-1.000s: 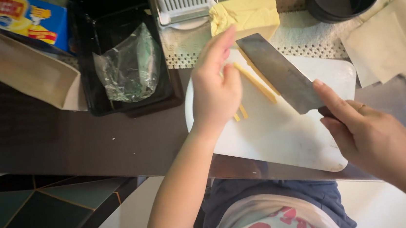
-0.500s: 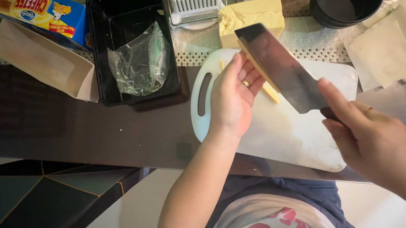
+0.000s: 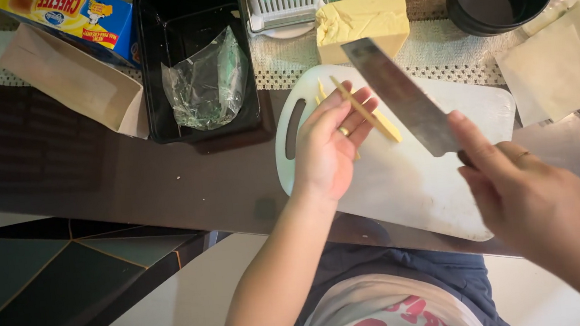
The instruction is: Cutting cheese into strips and wrapping them in spring roll wrappers.
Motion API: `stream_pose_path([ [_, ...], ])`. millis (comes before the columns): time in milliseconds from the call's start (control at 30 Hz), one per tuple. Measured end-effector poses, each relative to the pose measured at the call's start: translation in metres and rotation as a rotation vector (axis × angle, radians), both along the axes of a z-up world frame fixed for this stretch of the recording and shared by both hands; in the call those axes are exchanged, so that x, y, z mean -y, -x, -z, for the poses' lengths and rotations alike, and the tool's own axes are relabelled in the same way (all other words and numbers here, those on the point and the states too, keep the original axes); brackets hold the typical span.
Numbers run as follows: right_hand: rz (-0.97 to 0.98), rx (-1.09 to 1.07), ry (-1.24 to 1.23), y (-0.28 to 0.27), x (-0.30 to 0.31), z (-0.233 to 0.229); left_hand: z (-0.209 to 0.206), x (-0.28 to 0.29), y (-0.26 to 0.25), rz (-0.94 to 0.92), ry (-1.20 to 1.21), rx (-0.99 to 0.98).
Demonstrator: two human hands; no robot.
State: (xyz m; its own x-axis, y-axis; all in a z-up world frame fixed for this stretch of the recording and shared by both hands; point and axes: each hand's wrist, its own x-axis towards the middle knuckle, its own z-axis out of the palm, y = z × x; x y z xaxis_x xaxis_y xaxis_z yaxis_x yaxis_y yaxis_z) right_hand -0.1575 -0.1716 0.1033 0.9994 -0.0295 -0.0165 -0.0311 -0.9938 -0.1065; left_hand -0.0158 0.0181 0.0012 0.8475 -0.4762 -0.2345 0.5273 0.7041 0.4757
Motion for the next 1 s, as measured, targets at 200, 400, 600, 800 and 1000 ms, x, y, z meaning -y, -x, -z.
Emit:
stream_pose_path([
  [200, 0.032, 0.086, -0.118, 0.006, 0.018, 0.006, -0.022, -0.055, 0.016, 0.033, -0.191, 0.097],
  [400, 0.044, 0.034, -0.113, 0.003, 0.018, 0.008, -0.034, -0.058, 0.024, 0.151, -0.325, 0.238],
  [600, -0.015, 0.056, -0.286, 0.007, 0.021, 0.005, -0.054, -0.051, 0.027, 0.102, -0.369, 0.333],
  [800, 0.077, -0.174, -0.765, 0.026, 0.052, 0.037, -0.003, -0.023, 0.007, -0.097, -0.139, 0.053],
  [1000, 0.112, -0.32, -1.203, 0.011, 0.049, 0.041, -0.025, -0.016, 0.004, 0.044, 0.116, -0.04],
])
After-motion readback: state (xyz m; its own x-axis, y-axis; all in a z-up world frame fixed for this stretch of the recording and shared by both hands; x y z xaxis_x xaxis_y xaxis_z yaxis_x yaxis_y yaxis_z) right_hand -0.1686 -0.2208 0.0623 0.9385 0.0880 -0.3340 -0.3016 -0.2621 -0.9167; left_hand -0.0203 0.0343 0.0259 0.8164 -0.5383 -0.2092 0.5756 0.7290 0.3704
